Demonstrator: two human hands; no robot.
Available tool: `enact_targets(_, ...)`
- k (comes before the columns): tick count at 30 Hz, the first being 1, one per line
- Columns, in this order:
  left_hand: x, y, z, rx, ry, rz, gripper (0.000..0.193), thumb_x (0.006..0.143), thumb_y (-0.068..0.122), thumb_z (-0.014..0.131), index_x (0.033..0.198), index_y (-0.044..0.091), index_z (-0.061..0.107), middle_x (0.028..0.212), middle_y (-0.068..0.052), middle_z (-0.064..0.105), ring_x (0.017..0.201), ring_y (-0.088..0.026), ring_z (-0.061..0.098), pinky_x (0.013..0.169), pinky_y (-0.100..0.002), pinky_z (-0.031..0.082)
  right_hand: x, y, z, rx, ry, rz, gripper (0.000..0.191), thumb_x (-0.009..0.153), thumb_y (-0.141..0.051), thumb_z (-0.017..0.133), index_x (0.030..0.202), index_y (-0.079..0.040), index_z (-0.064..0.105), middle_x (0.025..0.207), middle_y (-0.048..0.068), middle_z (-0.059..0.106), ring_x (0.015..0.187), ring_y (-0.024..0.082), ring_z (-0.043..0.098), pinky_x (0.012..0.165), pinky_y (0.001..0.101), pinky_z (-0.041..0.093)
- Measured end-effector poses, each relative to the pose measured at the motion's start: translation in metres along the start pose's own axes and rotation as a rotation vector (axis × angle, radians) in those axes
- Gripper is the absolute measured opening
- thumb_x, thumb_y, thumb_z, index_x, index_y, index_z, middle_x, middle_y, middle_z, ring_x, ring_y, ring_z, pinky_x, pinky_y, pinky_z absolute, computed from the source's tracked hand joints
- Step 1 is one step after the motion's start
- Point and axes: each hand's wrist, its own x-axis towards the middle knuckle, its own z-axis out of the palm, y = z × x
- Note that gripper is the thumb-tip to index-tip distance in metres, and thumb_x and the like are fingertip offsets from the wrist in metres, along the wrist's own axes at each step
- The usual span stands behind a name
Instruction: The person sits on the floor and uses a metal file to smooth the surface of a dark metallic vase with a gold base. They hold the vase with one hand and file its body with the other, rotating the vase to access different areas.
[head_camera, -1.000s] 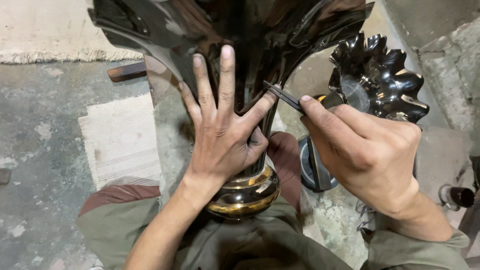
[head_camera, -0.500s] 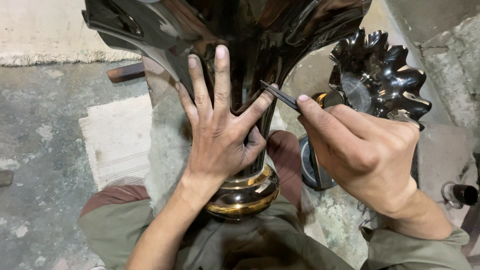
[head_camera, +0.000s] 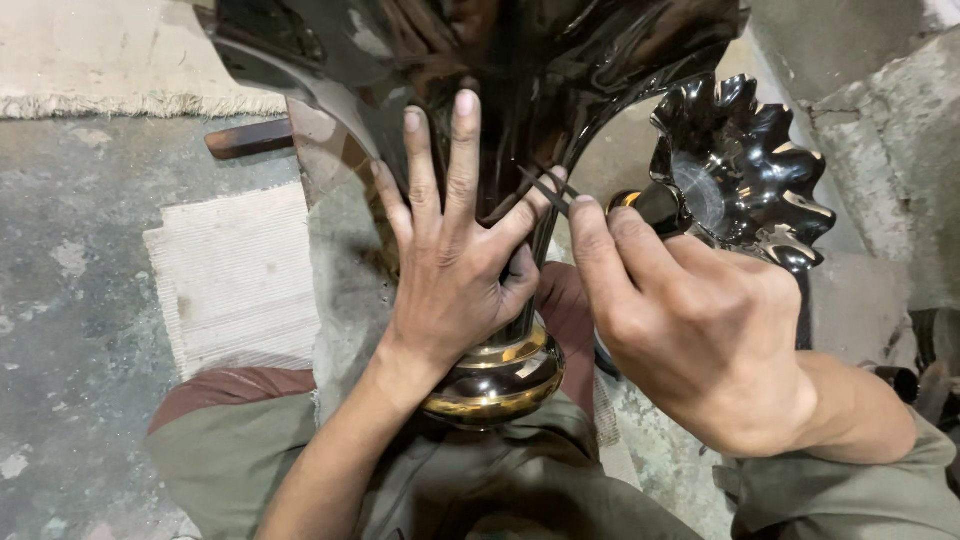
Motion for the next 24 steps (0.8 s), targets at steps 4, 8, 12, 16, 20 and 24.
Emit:
enact_targets(4,-0.004,-0.001,-0.002,-0.065,0.022,-0.009,0.053,0.088,0.021,0.074,0.139,0.035,0.069,0.173,-0.015,0.006,0.16,-0.048,0.003,0.124,-0.082,0.013,0.005,-0.01,-0.005,-0.093,-0.007,-0.009,0.037,0.079,-0.015,0.071,0.115,-0.005,0.078,0.102,0.005,0.077,0.055,0.009,0.061,0.044,0.0235,0.045)
enact_targets(8,-0.006,-0.003,-0.003,-0.099,0.028,-0.008,0.049,0.089,0.02,0.076,0.137,0.033,0.071,0.173,-0.014,0.006,0.161,-0.046,0.002,0.124,-0.082,0.013,0.01,-0.016,-0.007,-0.118,-0.009,-0.002,0.037,0.078,-0.014,0.071,0.114,-0.006,0.078,0.103,0.005,0.077,0.056,0.009,0.061,0.045,0.023,0.045)
enact_targets(12,-0.006,-0.004,-0.001,-0.104,0.036,-0.019,0.049,0.09,0.02,0.076,0.136,0.035,0.071,0.172,-0.014,0.008,0.16,-0.046,0.002,0.122,-0.083,0.014,0.014,-0.017,-0.01,-0.133,-0.038,-0.001,0.037,0.079,-0.013,0.072,0.115,-0.007,0.079,0.103,0.003,0.077,0.055,0.009,0.06,0.045,0.0231,0.045)
enact_targets(16,-0.007,-0.006,0.0,-0.097,0.039,-0.017,0.05,0.091,0.02,0.075,0.137,0.037,0.07,0.173,-0.013,0.008,0.161,-0.045,0.003,0.124,-0.082,0.014,0.017,-0.019,-0.01,-0.15,-0.038,-0.004,0.035,0.081,-0.016,0.073,0.114,-0.008,0.08,0.103,0.004,0.077,0.053,0.008,0.058,0.044,0.0227,0.043)
enact_targets(20,-0.008,-0.005,0.0,-0.099,0.024,-0.029,0.05,0.092,0.021,0.075,0.139,0.039,0.069,0.173,-0.013,0.009,0.161,-0.046,0.005,0.123,-0.082,0.014,0.019,-0.022,-0.011,-0.152,-0.015,-0.008,0.034,0.077,-0.016,0.071,0.109,-0.006,0.079,0.098,0.003,0.076,0.055,0.009,0.06,0.047,0.0227,0.045)
enact_targets(24,-0.008,-0.004,-0.001,-0.094,0.016,-0.03,0.05,0.093,0.022,0.075,0.14,0.039,0.068,0.173,-0.014,0.008,0.16,-0.048,0.004,0.123,-0.082,0.013,0.023,-0.023,-0.011,-0.147,-0.011,-0.019,0.034,0.08,-0.015,0.071,0.11,-0.003,0.079,0.093,0.006,0.076,0.054,0.009,0.058,0.046,0.0216,0.043)
